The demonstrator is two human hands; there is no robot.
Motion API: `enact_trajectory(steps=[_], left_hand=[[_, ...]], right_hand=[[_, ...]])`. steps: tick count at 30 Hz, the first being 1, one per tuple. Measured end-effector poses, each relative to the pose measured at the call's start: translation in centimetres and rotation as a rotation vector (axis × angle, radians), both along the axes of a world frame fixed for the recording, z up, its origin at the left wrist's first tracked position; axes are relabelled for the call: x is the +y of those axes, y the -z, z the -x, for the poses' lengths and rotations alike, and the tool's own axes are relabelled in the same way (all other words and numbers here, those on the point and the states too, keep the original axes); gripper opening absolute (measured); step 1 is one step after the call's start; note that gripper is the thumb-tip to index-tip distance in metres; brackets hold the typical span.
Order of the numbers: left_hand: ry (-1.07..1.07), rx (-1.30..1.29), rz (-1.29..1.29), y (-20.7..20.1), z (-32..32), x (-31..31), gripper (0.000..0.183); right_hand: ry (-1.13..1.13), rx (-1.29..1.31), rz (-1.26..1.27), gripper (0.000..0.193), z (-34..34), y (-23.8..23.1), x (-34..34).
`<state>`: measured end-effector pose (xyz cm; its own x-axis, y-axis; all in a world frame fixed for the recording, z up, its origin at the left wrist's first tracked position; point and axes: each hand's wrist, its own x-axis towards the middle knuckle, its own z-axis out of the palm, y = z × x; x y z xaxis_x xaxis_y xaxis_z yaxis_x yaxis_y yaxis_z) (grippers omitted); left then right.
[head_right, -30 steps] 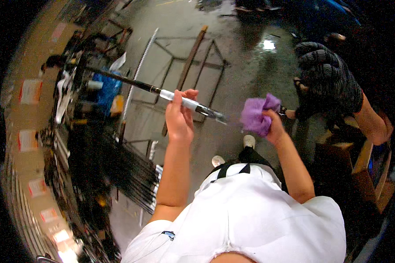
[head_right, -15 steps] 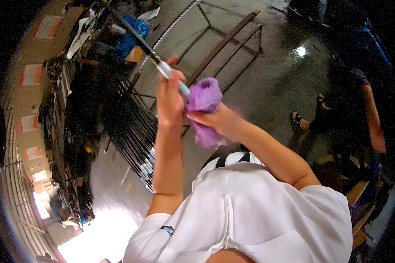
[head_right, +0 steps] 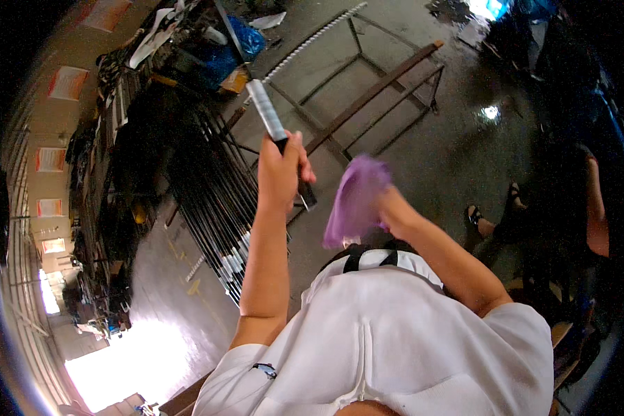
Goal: The person cleans long black rods by wiping them with a purple cloth. They pick up a rod from a bundle, wipe it down its length, and then place it back onto the bundle.
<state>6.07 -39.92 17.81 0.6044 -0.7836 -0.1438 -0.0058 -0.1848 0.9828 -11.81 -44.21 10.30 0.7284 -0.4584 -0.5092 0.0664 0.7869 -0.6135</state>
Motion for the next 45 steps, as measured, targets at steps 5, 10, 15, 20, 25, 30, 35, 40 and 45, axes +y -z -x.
enact_trajectory(steps=[5, 10, 15, 20, 25, 30, 35, 40, 45], left_hand=[[-0.085, -0.687, -0.254, 3.0, 5.4, 2.0, 0.022], [0.084, -0.951, -0.392, 11.1, 2.4, 6.4, 0.022], [0.083, -0.812, -0.61, 4.8, 3.4, 7.5, 0.026], [0.088, -0.932, -0.639, 6.5, 4.2, 13.6, 0.027], [0.054, -0.989, -0.813, 13.3, 3.4, 26.6, 0.03], [-0.037, -0.709, -0.837, 18.4, 4.1, 39.6, 0.031], [-0.052, -0.454, -0.964, 20.1, 5.2, 46.5, 0.034], [-0.064, -0.356, -0.965, 23.1, 5.1, 47.5, 0.032], [-0.043, -0.392, -1.031, 21.0, 5.8, 47.7, 0.029]], right_hand=[[0.118, -0.151, 0.326, 0.028, -5.6, -4.1, -1.3], [0.443, -0.187, 0.119, 0.019, -11.2, -4.5, 1.4], [0.465, -0.381, -0.069, 0.013, -12.5, -2.1, 0.5], [0.688, -0.125, -0.072, 0.015, -13.0, -3.6, -5.8], [0.744, -0.343, 0.106, 0.011, -8.8, -5.5, -16.1], [0.855, -0.289, 0.157, 0.017, -4.5, -11.4, -26.5], [0.704, -0.575, 0.292, 0.02, -2.5, -14.7, -31.3], [0.131, -0.986, 0.138, 0.023, -5.7, -8.1, -21.2], [0.511, -0.266, -0.036, 0.026, -7.0, -7.4, -15.3]])
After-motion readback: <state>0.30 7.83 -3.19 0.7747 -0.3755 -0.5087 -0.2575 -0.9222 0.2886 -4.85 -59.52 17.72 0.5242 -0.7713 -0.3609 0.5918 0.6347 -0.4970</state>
